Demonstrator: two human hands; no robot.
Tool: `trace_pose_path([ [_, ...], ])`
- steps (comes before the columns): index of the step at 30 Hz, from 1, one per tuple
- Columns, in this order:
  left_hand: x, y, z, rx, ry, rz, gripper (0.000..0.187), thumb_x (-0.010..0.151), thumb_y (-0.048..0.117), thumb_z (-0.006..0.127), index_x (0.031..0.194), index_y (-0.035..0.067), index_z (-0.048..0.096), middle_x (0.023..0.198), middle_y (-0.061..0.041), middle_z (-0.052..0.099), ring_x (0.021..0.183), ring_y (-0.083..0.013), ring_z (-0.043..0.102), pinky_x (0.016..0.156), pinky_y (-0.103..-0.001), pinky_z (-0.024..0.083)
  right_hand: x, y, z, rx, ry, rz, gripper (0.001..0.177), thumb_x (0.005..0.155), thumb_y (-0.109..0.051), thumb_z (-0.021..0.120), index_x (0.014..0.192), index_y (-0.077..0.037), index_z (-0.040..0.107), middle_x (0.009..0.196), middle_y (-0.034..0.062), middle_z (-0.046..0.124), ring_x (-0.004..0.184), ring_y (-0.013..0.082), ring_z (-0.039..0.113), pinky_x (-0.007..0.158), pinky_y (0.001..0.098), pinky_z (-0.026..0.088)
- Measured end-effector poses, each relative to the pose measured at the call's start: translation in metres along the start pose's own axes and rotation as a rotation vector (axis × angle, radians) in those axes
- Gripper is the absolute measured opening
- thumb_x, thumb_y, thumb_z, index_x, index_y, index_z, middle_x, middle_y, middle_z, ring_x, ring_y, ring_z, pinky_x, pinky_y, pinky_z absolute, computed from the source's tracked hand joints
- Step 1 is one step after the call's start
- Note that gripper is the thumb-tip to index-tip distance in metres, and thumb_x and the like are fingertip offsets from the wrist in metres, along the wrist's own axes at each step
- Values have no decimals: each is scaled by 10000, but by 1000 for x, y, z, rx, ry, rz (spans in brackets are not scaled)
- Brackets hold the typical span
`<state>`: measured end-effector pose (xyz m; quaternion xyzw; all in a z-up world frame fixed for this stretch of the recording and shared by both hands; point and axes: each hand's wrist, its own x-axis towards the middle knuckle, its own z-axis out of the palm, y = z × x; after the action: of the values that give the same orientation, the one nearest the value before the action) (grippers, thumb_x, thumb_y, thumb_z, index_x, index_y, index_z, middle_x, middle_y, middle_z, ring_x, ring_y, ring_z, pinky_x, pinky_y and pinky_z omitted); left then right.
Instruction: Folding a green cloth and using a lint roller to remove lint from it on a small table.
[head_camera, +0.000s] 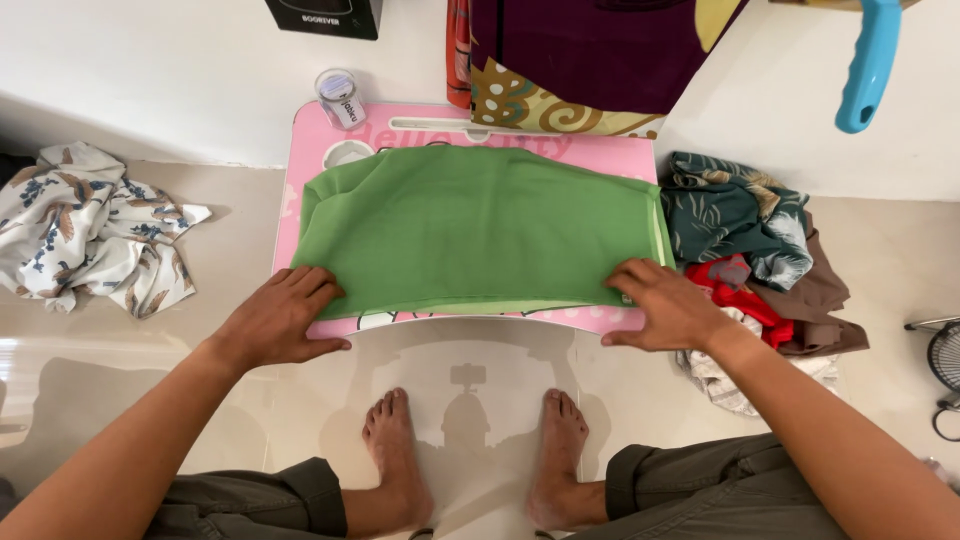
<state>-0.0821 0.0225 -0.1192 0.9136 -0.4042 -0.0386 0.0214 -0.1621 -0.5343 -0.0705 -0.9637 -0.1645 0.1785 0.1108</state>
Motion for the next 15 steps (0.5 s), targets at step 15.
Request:
trace_pose_path([
  [15, -34, 7, 61, 262, 364, 209, 106, 863, 155, 693, 907, 158, 596, 877, -15, 546, 864, -223, 609, 889, -391, 485, -18, 6, 94, -594, 706, -438, 197, 815, -228, 701, 719, -105, 582, 752, 52, 492, 719, 259, 598, 728, 393, 527],
])
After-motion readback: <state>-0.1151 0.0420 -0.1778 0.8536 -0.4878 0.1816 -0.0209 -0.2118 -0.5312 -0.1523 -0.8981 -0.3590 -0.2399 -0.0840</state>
